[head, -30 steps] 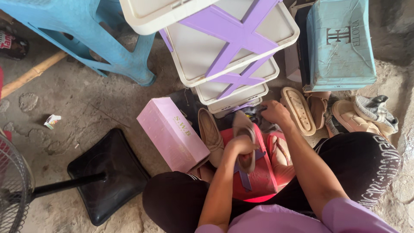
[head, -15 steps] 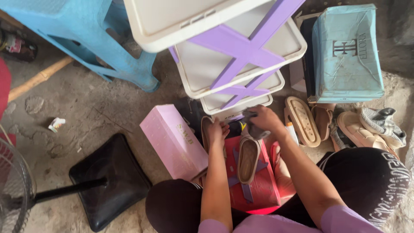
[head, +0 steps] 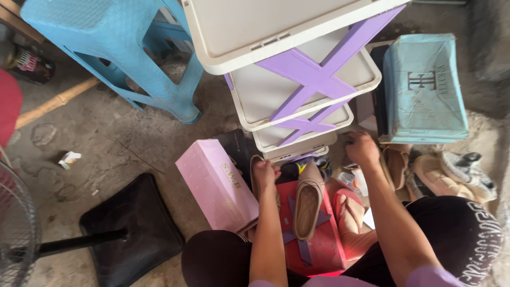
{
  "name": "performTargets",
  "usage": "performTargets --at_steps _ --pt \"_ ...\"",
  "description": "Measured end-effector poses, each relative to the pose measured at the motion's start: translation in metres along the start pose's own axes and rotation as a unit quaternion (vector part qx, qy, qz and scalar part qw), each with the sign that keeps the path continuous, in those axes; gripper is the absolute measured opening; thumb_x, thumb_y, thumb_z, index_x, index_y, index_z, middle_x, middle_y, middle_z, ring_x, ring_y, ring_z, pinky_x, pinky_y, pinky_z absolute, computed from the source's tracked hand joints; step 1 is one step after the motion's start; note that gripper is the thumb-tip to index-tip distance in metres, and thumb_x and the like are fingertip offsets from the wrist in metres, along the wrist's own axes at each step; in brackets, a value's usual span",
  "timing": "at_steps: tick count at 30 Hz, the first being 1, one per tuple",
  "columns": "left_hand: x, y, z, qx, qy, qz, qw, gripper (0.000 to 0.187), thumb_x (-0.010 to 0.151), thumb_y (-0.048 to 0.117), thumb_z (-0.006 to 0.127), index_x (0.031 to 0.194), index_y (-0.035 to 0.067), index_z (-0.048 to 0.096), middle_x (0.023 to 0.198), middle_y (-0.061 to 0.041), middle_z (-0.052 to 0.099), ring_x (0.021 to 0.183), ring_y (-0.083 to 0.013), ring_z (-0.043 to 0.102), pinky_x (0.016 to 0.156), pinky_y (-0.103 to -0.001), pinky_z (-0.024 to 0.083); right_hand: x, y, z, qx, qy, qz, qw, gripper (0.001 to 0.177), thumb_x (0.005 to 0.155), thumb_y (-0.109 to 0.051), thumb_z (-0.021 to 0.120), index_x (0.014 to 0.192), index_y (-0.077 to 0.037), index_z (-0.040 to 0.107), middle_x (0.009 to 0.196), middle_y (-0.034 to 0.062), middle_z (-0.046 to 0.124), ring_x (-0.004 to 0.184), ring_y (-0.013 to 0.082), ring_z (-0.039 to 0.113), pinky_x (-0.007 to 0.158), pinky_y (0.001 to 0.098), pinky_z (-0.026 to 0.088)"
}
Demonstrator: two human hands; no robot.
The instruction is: The person wipes a beige pointed-toe shoe with a cloth, then wipes the inside and outside of a pink shoebox, and finally wipes the purple and white plastic shoe rack. The person handles the shoe, box, and rack one at a time.
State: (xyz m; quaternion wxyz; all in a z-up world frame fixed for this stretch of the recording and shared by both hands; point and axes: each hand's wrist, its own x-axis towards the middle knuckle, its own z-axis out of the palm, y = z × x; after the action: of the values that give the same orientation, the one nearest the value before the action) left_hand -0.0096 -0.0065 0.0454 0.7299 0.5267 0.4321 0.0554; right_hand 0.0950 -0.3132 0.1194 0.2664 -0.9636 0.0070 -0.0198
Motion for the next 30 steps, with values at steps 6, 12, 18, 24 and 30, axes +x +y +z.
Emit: performTargets --at_steps 6,12,18,24,30 --pt "-0.064 0.134 0.004 -0.197 0.036 0.151 0.968 0.05 0.101 0.037 0.051 0.137 0.004 0.047 0.132 -0.013 0.056 0.117 -0.0243 0.055 0.096 -0.041 0.045 -0.012 -0.019 -0.06 0.428 -0.08 0.09 0.896 0.05 0.078 -0.002 0.067 0.128 -0.001 0.07 0.109 0.0147 0.073 0.094 0.0231 0.067 0.08 0.0341 0.054" --pt "-0.14 0.239 0.019 -0.121 -0.097 0.461 0.874 0.056 0.112 0.037 0.05 0.149 -0.005 0.046 0.153 -0.018 0.05 0.141 -0.0283 0.049 0.121 -0.04 0.036 -0.034 -0.07 -0.11 0.31 0.037 -0.053 0.949 0.038 0.079 0.006 0.066 0.117 0.009 0.071 0.108 0.0159 0.071 0.096 0.017 0.068 0.083 0.0287 0.055" --pt "-0.152 0.277 0.036 -0.073 -0.131 0.451 0.88 0.055 0.109 0.018 0.05 0.158 -0.003 0.035 0.163 -0.018 0.039 0.151 -0.0281 0.039 0.125 -0.04 0.031 -0.045 -0.129 -0.203 0.378 0.187 -0.126 0.898 0.03 0.088 0.007 0.065 0.117 0.0 0.07 0.108 0.008 0.062 0.1 0.0174 0.061 0.087 0.0298 0.051" --pt "-0.163 0.264 0.052 -0.08 -0.117 0.45 0.882 0.058 0.102 -0.002 0.045 0.159 -0.002 0.034 0.169 -0.017 0.03 0.157 -0.0267 0.032 0.127 -0.039 0.027 -0.059 -0.216 -0.263 0.207 0.298 -0.315 0.877 0.041 0.082 0.012 0.062 0.12 0.0 0.071 0.128 0.018 0.06 0.119 0.0286 0.063 0.102 0.0366 0.053" --pt "-0.183 0.265 0.048 -0.096 -0.159 0.421 0.888 0.065 0.102 -0.001 0.043 0.164 0.001 0.023 0.174 -0.019 0.023 0.159 -0.0276 0.025 0.128 -0.038 0.022 -0.085 -0.281 -0.259 0.042 0.26 -0.4 0.878 0.031 0.084 0.001 0.077 0.113 -0.01 0.075 0.133 0.0136 0.062 0.114 0.0373 0.064 0.092 0.0431 0.054"
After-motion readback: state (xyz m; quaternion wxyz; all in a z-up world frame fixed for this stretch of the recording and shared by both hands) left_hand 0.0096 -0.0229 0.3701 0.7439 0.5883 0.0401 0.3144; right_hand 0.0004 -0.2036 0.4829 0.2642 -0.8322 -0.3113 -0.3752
